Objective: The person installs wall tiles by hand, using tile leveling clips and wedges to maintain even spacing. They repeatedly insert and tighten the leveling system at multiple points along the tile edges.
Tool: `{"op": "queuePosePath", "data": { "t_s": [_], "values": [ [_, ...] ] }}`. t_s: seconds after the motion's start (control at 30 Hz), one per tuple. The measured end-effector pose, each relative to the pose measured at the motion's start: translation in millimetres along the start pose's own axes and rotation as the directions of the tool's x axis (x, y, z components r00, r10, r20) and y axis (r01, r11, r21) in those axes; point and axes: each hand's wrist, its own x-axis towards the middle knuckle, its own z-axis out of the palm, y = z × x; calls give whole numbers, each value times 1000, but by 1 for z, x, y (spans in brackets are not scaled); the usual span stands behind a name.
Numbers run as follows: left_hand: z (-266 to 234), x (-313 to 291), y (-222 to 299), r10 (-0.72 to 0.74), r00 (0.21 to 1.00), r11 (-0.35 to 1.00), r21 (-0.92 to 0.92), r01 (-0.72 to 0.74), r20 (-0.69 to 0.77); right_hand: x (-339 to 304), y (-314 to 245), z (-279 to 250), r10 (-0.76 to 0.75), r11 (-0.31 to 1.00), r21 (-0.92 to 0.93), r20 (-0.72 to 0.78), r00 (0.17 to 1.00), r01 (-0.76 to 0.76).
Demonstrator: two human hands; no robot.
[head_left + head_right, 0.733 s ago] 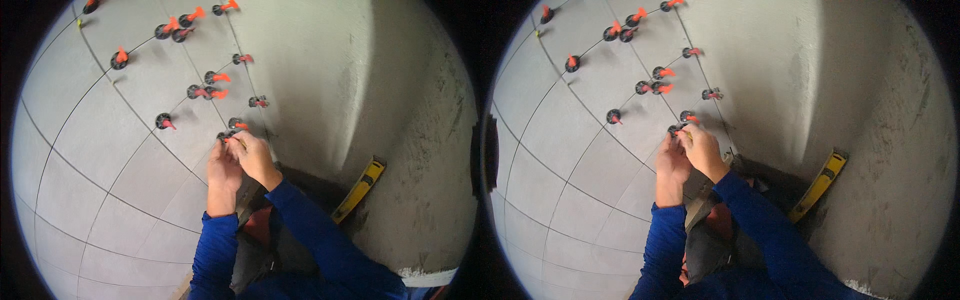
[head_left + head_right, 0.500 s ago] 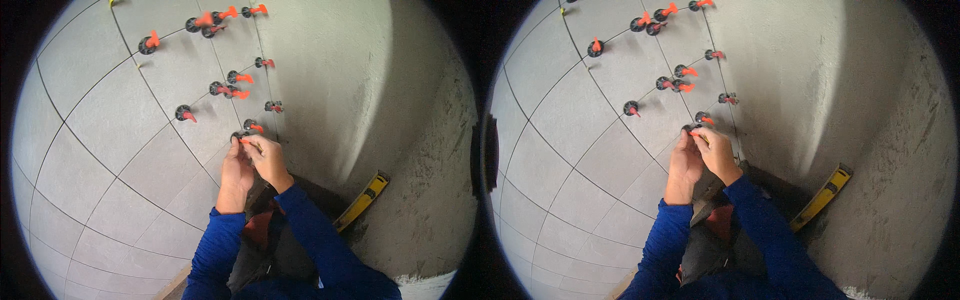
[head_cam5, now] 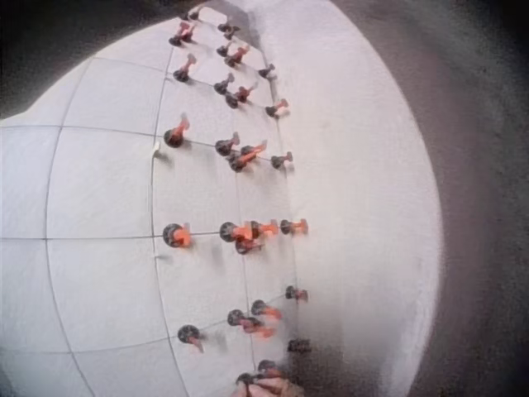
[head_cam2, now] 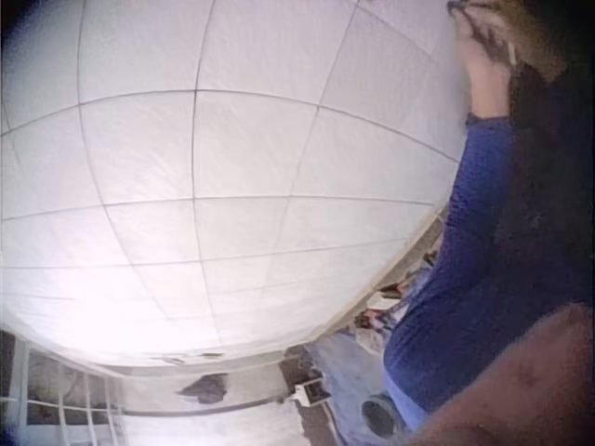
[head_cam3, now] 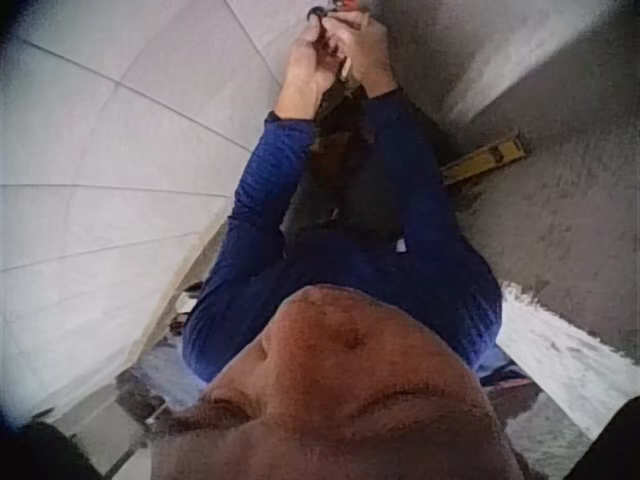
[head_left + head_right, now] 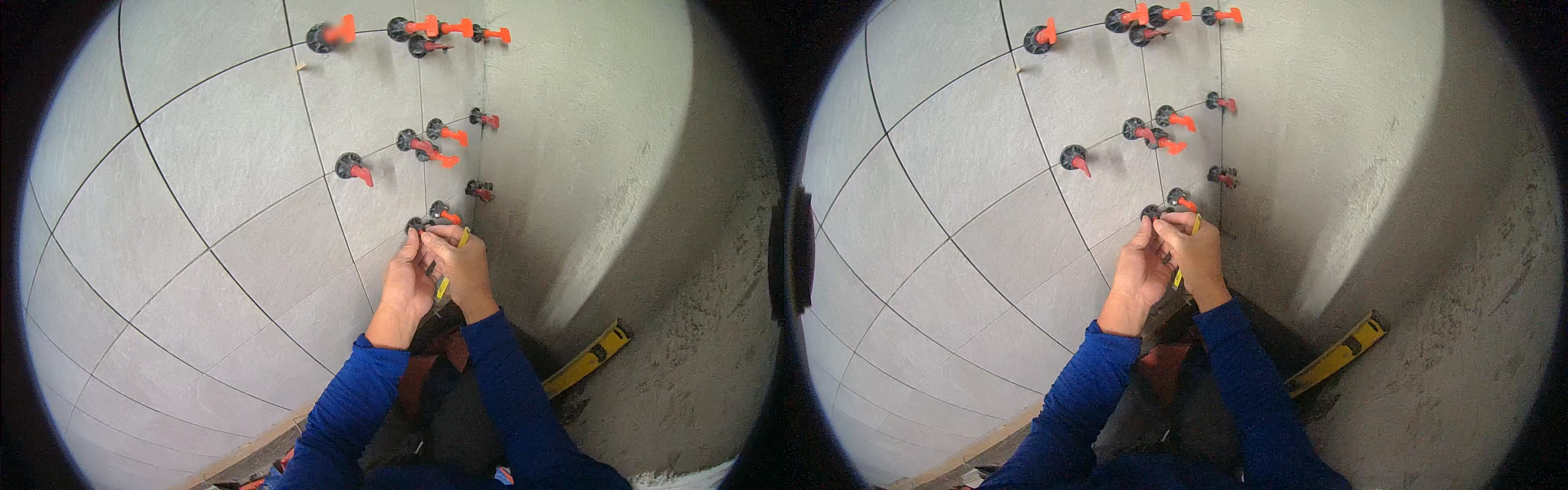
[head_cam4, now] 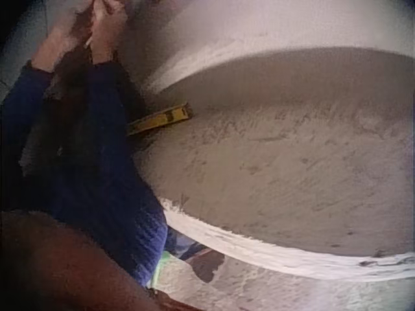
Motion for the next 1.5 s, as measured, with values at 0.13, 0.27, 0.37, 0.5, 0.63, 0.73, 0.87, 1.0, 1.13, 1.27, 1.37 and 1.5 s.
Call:
{"op": "queuePosePath", "data": {
  "t_s": [0.13, 0.27, 0.37, 0.5, 0.63, 0.73, 0.87, 1.0, 1.13, 1.27, 1.37, 1.5],
  "values": [
    [-3, -4, -1, -29, 1000, 1000, 1, 29, -9, -2, 0, 3, -69, 994, -81, -2, 998, 69],
    [-7, -8, 0, -45, 999, 998, 32, 45, 12, -3, -1, 4, -262, 906, -342, 16, 965, 251],
    [-12, -9, -1, -55, 998, 997, 51, 55, 4, -2, 0, 3, -397, 766, -523, 73, 915, 374],
    [-23, -10, -3, -57, 998, 997, 51, 58, -29, 3, 5, 6, -347, 848, -417, 31, 937, 328],
    [-31, -9, -6, -76, 997, 997, 28, 77, -31, 6, 7, 7, -164, 971, -177, 0, 987, 161],
    [-35, -10, -7, -75, 997, 997, 31, 75, -14, 4, 5, 8, 9, 1000, 5, -24, 1000, -9],
    [-37, -14, -3, -69, 998, 997, 19, 69, 1, -2, 3, 12, -4, 999, 41, -11, 1000, 4],
    [-34, -16, 0, -63, 998, 998, 10, 63, 3, -1, 7, 11, 1, 997, 77, 7, 1000, -2],
    [-27, -14, 1, -50, 998, 998, 29, 49, 39, 4, 6, -4, 132, 942, 300, 84, 988, -151],
    [-23, -13, 0, -45, 999, 998, 50, 46, -15, -2, -4, -20, 122, 914, 375, 117, 986, -157],
    [-23, -9, -4, -44, 996, 998, -40, 48, 82, -8, -9, -26, 121, 987, 80, 181, 976, -137],
    [-23, -4, -16, -39, 999, 993, -111, 41, 20, -12, -3, -37, -7, 881, -462, 206, 978, 104]
  ]
}}
